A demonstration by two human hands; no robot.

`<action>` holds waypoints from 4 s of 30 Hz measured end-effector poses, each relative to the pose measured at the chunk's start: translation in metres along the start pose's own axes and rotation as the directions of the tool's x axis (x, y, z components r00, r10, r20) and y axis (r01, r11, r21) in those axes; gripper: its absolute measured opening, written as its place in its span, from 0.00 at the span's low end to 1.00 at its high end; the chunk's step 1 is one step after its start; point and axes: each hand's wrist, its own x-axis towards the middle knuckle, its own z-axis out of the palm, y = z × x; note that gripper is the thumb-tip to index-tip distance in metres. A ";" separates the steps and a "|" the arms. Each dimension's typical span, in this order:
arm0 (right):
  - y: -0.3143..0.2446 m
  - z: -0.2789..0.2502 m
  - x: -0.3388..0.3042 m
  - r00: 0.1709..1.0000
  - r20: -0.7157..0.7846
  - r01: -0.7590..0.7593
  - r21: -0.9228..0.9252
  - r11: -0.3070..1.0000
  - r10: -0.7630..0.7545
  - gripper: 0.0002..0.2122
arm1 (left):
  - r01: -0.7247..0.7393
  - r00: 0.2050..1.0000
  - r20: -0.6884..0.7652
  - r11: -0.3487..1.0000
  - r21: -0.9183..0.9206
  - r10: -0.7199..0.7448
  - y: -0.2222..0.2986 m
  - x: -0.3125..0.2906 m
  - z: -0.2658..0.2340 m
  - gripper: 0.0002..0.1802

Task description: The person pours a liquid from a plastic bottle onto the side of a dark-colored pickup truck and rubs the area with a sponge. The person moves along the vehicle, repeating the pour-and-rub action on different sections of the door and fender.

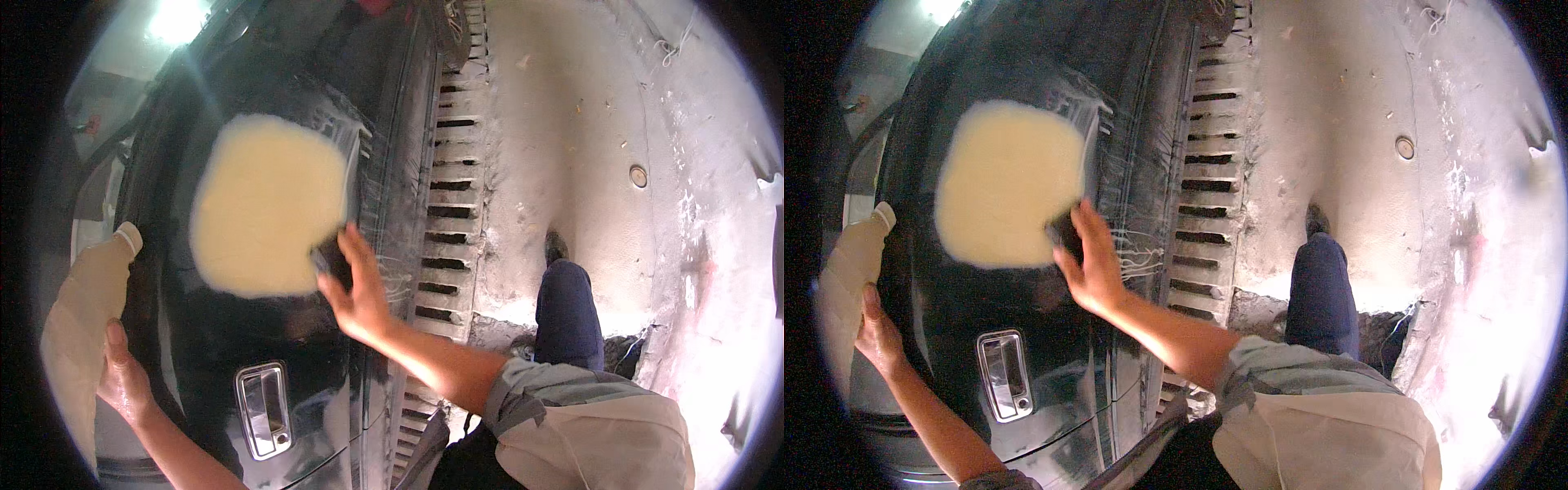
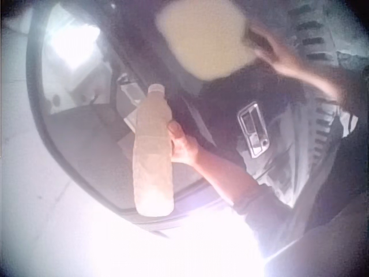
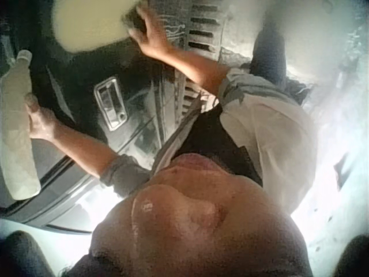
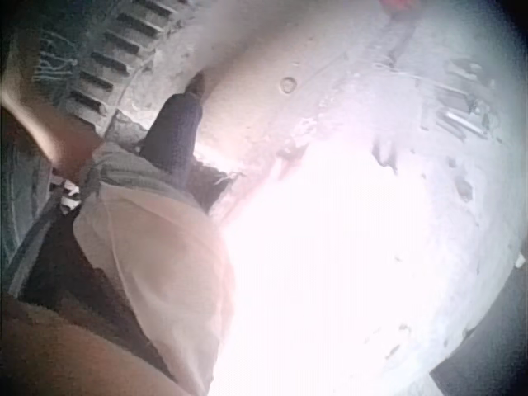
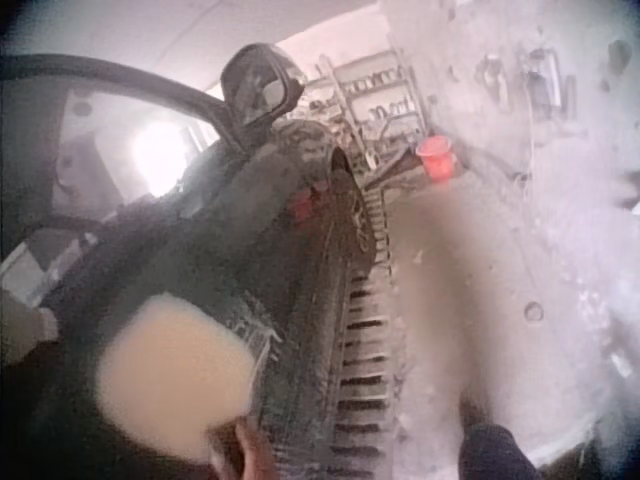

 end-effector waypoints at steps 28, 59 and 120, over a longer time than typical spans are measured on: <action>0.018 -0.009 0.075 0.982 -0.018 -0.187 0.095 0.978 0.189 0.31 | 0.014 0.999 0.047 1.000 0.023 -0.015 -0.015 -0.002 -0.017 0.33; 0.002 -0.004 0.164 0.915 0.115 0.384 0.049 0.922 -0.387 0.29 | 0.139 0.985 0.069 0.968 0.211 -0.157 -0.013 -0.026 -0.030 0.33; -0.019 0.008 0.200 0.906 0.027 0.415 0.129 0.900 -0.422 0.27 | 0.292 0.911 0.220 0.923 0.250 -0.348 -0.043 -0.039 -0.048 0.26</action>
